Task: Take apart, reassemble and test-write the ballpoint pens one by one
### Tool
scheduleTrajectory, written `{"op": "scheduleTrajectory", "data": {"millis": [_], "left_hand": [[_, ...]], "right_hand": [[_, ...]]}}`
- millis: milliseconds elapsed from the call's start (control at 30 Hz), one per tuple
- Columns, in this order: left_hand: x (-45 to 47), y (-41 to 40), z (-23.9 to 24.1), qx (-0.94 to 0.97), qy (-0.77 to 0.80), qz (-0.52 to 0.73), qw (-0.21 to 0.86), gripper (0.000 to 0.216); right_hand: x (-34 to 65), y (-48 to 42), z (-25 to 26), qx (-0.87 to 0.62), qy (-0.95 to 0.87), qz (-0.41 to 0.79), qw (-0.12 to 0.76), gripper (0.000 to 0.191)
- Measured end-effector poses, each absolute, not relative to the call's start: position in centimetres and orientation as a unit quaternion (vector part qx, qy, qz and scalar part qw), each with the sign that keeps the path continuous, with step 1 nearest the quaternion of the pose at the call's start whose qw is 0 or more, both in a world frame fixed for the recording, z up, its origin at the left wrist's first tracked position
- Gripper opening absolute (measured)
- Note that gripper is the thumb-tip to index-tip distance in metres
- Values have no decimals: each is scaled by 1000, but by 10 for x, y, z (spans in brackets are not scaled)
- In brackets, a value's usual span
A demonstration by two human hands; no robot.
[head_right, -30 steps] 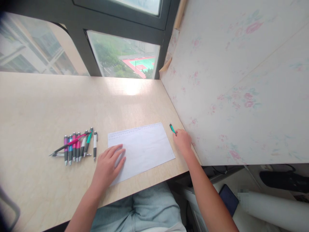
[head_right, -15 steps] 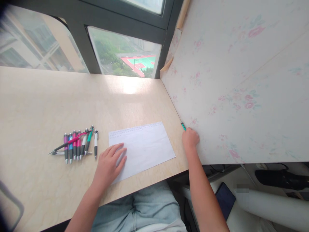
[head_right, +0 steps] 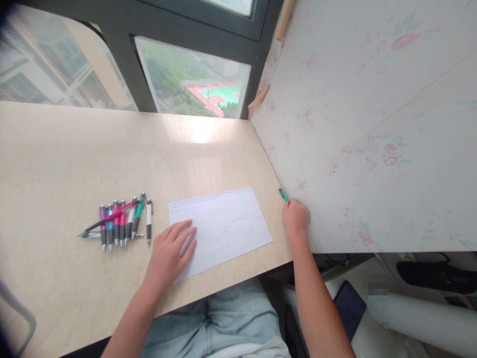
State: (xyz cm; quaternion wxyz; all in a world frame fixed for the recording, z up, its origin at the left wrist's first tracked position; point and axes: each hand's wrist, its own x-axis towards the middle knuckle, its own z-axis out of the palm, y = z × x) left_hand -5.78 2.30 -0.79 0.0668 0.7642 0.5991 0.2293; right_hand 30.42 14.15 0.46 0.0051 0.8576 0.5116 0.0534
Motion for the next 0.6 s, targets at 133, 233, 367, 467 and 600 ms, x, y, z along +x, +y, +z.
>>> {"op": "scheduleTrajectory", "data": {"millis": [133,233,367,467,600], "left_hand": [[-58,23,-8,765,598,230,67,26],[-59,22,-7,766,597,229,68,26],[-58,22,-6,766,595,232,73,27],[-58,23,-5,764,595,237,81,28],[-58,22,-6,763,594,239,85,28]], "right_hand": [[302,143,6,865,500,49,6,32],[300,145,5,872,487,48,3,32],[297,146,3,878,476,50,-2,31],[296,144,3,880,473,55,-6,30],[296,141,3,875,481,58,-6,30]]}}
